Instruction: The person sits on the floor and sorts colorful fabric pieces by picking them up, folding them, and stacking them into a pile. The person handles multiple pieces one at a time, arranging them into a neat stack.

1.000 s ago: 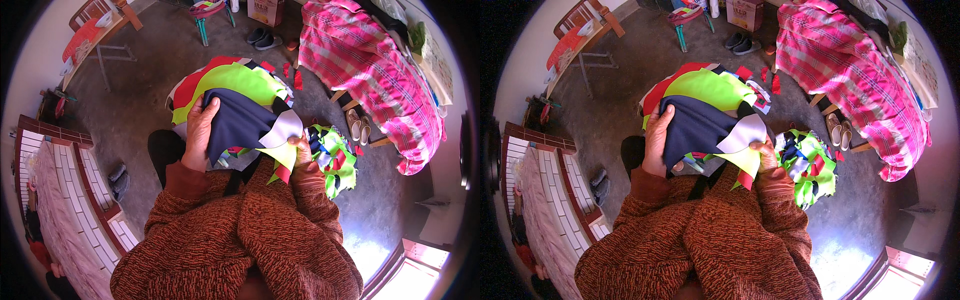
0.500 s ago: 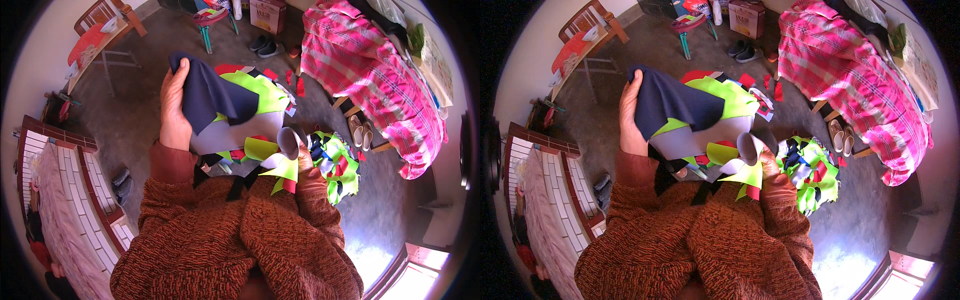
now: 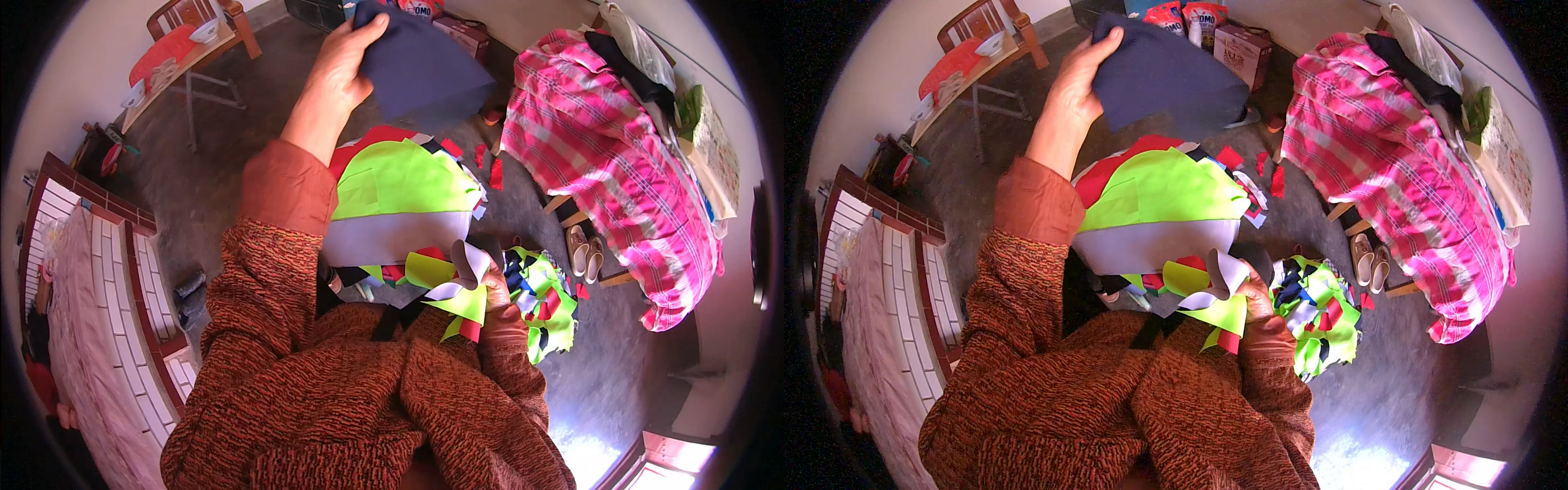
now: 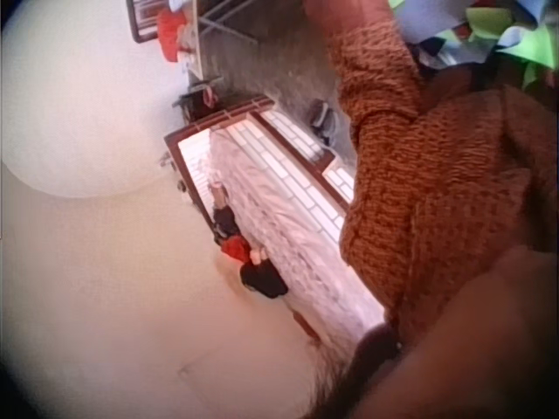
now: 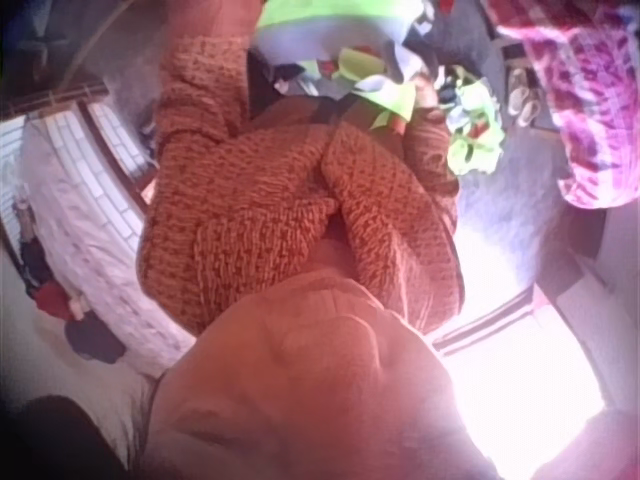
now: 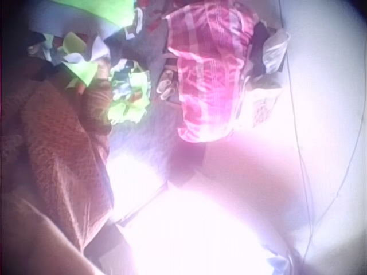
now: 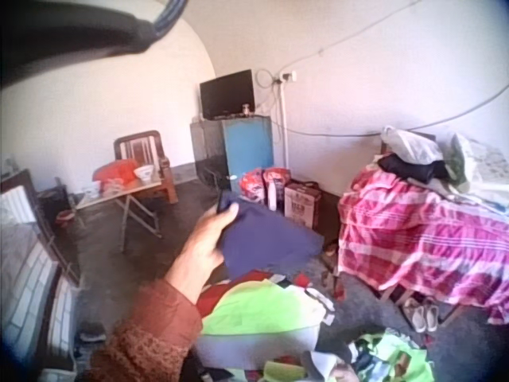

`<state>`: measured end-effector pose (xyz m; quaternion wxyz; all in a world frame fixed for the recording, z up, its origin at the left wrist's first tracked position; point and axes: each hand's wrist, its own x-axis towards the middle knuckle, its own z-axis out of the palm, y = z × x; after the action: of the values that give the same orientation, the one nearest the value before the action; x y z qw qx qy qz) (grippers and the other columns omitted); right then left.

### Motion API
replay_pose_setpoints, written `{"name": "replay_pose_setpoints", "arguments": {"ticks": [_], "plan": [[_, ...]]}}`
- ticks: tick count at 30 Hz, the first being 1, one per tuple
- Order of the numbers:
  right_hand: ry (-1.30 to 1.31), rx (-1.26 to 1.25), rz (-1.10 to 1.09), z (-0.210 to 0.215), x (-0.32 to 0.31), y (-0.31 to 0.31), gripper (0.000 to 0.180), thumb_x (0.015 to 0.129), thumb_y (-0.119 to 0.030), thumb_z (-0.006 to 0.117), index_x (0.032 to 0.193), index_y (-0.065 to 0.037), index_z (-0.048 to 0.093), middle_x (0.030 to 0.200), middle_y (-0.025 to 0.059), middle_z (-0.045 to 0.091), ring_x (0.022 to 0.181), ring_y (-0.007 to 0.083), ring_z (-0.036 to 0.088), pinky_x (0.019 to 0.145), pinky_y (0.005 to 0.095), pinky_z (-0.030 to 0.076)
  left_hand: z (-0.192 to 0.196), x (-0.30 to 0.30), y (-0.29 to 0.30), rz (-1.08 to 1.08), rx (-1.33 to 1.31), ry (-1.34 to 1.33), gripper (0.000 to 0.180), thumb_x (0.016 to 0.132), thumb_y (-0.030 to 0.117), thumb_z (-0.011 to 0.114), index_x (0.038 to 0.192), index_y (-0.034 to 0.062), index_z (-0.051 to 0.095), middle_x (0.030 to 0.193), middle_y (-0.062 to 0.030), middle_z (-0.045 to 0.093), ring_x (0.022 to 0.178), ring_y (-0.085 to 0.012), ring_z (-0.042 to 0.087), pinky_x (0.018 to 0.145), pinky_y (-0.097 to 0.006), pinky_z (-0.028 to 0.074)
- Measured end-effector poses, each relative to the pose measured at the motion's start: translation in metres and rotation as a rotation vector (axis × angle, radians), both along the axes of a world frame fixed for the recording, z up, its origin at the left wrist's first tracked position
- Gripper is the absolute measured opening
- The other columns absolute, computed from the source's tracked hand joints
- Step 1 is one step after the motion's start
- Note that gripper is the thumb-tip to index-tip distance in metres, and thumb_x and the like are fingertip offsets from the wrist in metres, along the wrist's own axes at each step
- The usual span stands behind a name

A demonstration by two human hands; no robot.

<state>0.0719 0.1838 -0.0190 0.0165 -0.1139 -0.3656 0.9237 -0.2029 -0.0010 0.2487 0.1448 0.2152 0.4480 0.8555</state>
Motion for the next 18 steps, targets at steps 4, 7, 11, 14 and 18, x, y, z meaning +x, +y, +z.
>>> {"name": "replay_pose_setpoints", "arguments": {"ticks": [4, 7, 11, 14, 18], "plan": [[-0.036, 0.028, -0.039, -0.014, -0.001, 0.002, 0.052, 0.058, -0.006, 0.061, 0.11, -0.001, 0.055, 0.1, 0.0133, 0.062, 0.079, 0.024, 0.062, 0.074, 0.0354, 0.053, -0.078, -0.026, -0.044, -0.02, -0.202, -0.156, 0.034, 0.083, 0.019, 0.066, 0.11, 0.0012, 0.055, 0.104, -0.0111, 0.062, 0.091, -0.0225, 0.062, 0.081, -0.038, 0.051], [-0.021, 0.01, -0.033, -0.013, -0.003, -0.001, 0.053, 0.057, -0.006, 0.061, 0.11, 0.0, 0.055, 0.101, 0.0128, 0.062, 0.08, 0.0234, 0.062, 0.075, 0.0351, 0.053, -0.144, -0.036, -0.084, -0.06, -0.327, -0.293, 0.036, 0.083, 0.013, 0.064, 0.114, -0.0007, 0.053, 0.108, -0.0126, 0.061, 0.095, -0.025, 0.06, 0.086, -0.041, 0.049], [0.011, -0.023, 0.007, 0.0, -0.006, -0.005, 0.055, 0.057, -0.005, 0.061, 0.111, 0.0, 0.055, 0.102, 0.0122, 0.061, 0.081, 0.0228, 0.062, 0.076, 0.0349, 0.053, -0.191, -0.036, -0.124, 0.113, -0.415, -0.429, 0.042, 0.081, 0.003, 0.062, 0.12, -0.0015, 0.049, 0.111, -0.0138, 0.059, 0.102, -0.0276, 0.058, 0.091, -0.042, 0.045], [0.065, -0.093, 0.077, 0.014, -0.007, -0.007, 0.054, 0.059, 0.001, 0.058, 0.113, -0.001, 0.054, 0.103, 0.015, 0.062, 0.088, 0.0298, 0.063, 0.085, 0.0394, 0.051, -0.198, -0.037, -0.133, 0.208, -0.422, -0.442, 0.043, 0.077, -0.004, 0.062, 0.118, -0.0023, 0.049, 0.108, -0.0141, 0.06, 0.098, -0.0267, 0.059, 0.09, -0.04, 0.046], [0.036, -0.001, 0.042, 0.018, -0.007, -0.01, 0.065, 0.059, -0.005, 0.061, 0.123, 0.001, 0.05, 0.115, 0.0143, 0.059, 0.094, 0.0249, 0.061, 0.083, 0.0352, 0.051, -0.197, -0.032, -0.131, 0.337, -0.466, -0.356, 0.045, 0.074, -0.009, 0.062, 0.116, -0.0019, 0.048, 0.104, -0.013, 0.06, 0.093, -0.0259, 0.06, 0.085, -0.038, 0.048]]}}
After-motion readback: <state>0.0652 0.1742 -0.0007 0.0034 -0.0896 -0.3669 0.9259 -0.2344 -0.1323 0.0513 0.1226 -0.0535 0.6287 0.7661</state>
